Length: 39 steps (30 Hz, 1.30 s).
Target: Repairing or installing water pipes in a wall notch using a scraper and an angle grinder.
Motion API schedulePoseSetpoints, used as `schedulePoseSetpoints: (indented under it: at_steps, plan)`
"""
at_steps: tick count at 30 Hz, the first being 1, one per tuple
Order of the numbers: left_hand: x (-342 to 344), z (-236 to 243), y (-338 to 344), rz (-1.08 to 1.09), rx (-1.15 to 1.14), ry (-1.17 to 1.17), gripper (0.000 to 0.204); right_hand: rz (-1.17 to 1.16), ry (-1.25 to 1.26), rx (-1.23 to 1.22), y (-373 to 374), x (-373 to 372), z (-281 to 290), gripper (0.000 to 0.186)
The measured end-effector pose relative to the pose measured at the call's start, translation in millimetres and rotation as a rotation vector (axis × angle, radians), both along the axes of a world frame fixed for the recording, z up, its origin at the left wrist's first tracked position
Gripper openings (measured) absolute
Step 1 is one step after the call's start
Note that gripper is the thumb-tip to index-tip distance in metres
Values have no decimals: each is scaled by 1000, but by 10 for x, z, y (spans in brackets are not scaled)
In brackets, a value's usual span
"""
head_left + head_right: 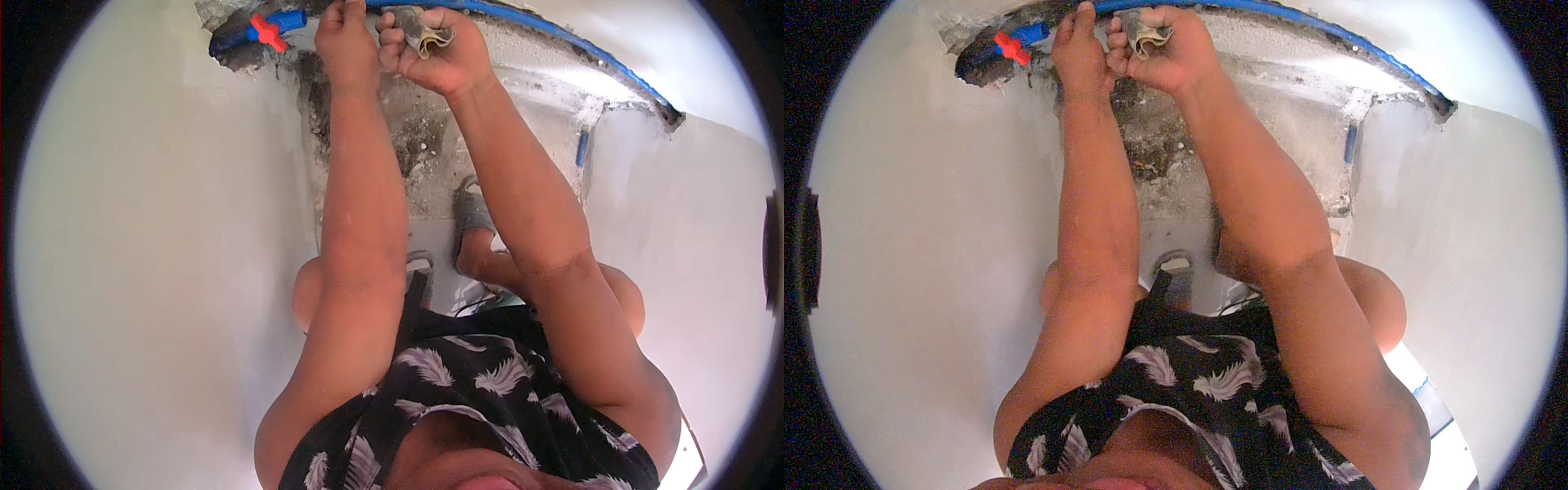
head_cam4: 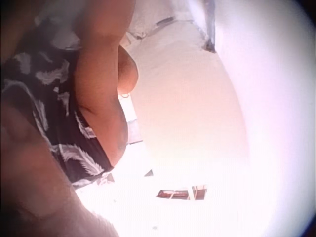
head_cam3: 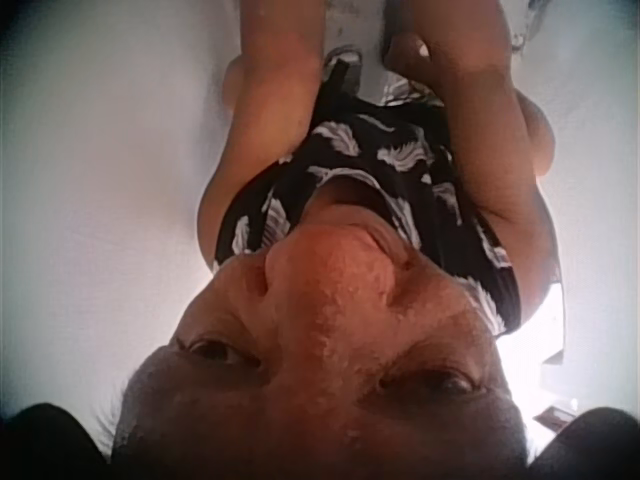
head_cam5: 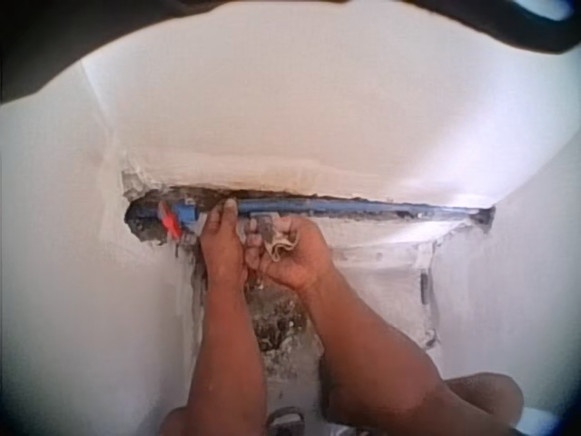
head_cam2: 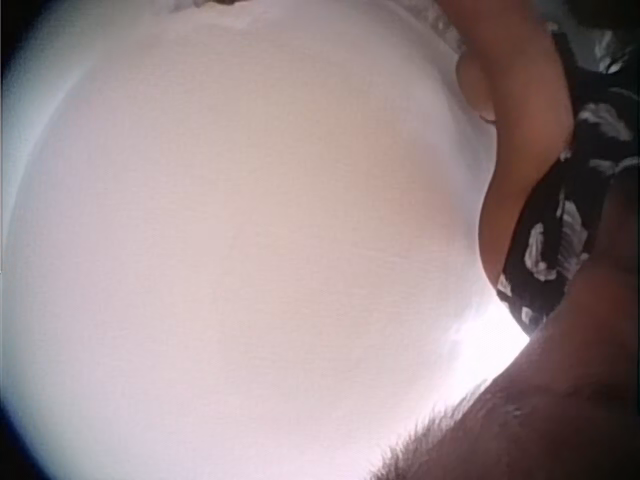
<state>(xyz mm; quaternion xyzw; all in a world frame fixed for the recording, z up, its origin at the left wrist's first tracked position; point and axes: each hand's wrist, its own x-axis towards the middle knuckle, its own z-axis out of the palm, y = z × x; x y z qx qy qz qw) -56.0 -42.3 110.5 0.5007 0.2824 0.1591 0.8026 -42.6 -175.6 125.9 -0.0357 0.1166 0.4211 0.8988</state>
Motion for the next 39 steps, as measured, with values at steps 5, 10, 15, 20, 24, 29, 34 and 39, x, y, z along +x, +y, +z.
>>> schedulePoseSetpoints:
  at_steps: [5, 10, 15, 20, 24, 29, 34, 39]
  plan:
    - [51, -228, 64, 38, 278, -37, 40, -123, -78, -132, -8, -39, -60, 46]
    - [48, -307, 99, -2, -2, -12, 44, 13, -140, 51, 57, -60, -98, 30]
    - [24, -197, 98, -46, 29, -32, 45, 13, -139, 122, 30, -22, -32, 30]
    - [24, -184, 114, -34, 139, 10, 47, 39, -4, 118, -121, -82, -50, 44]
    - [41, -268, 97, -7, 160, 10, 50, 27, -284, -244, -386, -279, 2, 55]
    - [92, -367, -101, 242, -89, -69, 48, 93, -360, -701, -711, -585, 151, 56]
    - [122, -402, -139, 328, -76, -95, 39, -16, -95, -128, -343, -411, 40, 54]
    - [111, -333, 12, 161, 21, -163, 21, -335, 122, -27, 18, -86, -36, 27]
